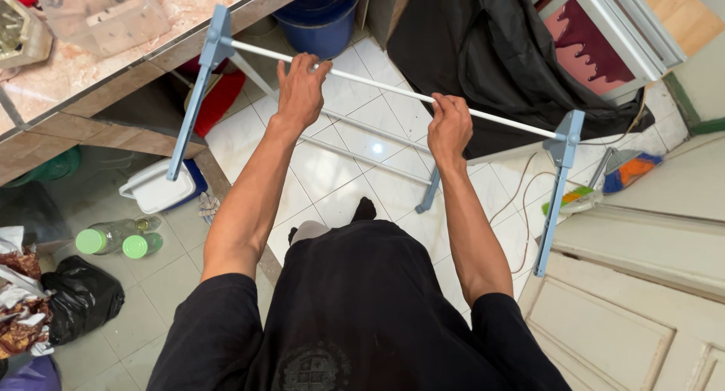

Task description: The person assembles a foldable clothes drying rack from white plastic poles and blue plastic connectors on a tiled counter and floor. They fit poles into connector joints, attach cross bars, and unfold and adjust the rack frame, working through the parts one at a time.

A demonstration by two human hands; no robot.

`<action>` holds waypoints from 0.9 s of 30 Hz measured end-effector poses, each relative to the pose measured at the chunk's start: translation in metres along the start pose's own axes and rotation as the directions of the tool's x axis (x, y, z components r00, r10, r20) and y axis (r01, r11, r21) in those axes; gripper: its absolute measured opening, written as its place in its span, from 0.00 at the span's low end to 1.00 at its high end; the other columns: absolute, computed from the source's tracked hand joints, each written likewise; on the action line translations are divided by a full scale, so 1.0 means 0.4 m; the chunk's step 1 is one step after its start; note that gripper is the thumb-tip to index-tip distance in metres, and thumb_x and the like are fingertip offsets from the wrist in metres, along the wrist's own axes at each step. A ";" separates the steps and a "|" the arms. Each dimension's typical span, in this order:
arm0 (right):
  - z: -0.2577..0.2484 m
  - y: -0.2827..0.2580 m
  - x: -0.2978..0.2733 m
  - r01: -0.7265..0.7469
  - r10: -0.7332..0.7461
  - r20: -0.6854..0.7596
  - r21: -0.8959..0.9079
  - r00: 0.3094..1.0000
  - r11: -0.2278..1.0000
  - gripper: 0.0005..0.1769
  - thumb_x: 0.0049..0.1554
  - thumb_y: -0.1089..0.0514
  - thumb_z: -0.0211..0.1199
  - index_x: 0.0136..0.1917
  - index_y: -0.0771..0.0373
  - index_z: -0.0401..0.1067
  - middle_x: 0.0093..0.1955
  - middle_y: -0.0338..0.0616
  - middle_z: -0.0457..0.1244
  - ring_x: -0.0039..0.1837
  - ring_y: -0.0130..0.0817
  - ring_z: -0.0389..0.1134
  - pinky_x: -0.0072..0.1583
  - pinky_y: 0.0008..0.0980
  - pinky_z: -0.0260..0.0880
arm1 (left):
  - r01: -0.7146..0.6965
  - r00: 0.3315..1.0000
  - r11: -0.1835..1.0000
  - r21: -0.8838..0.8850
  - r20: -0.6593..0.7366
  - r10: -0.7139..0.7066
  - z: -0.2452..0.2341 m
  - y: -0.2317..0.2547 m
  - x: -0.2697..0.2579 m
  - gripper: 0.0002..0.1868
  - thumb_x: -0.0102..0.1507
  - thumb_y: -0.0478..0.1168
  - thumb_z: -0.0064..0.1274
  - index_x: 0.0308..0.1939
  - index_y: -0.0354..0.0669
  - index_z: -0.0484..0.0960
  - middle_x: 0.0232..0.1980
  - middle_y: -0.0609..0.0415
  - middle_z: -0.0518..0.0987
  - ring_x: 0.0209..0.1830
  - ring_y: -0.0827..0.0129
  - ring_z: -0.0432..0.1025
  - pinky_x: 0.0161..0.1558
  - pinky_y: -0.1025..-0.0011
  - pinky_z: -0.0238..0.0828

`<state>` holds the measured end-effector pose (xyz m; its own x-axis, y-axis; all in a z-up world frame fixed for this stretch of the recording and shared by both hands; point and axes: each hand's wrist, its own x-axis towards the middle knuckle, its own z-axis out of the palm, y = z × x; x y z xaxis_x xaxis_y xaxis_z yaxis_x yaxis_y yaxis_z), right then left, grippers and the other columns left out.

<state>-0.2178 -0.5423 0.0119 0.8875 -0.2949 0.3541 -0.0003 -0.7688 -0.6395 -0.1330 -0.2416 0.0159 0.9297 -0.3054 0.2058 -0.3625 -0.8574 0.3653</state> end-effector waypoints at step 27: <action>0.118 -0.044 -0.019 -0.056 0.055 -0.102 -0.006 0.993 0.998 0.15 0.66 0.60 0.59 0.63 0.65 0.77 0.60 0.49 0.62 0.51 0.45 0.70 0.49 0.41 0.72 | 0.580 0.812 0.814 0.030 -0.106 -0.574 -0.214 -0.352 -0.332 0.42 0.61 0.25 0.43 0.80 0.51 0.62 0.46 0.38 0.76 0.43 0.40 0.74 0.45 0.45 0.70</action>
<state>-0.2027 -0.4996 -0.0118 0.8344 -0.3933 0.3862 -0.0528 -0.7545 -0.6541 -0.2110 -0.0449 0.0148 0.9560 0.2885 0.0536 0.2461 -0.8875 0.3895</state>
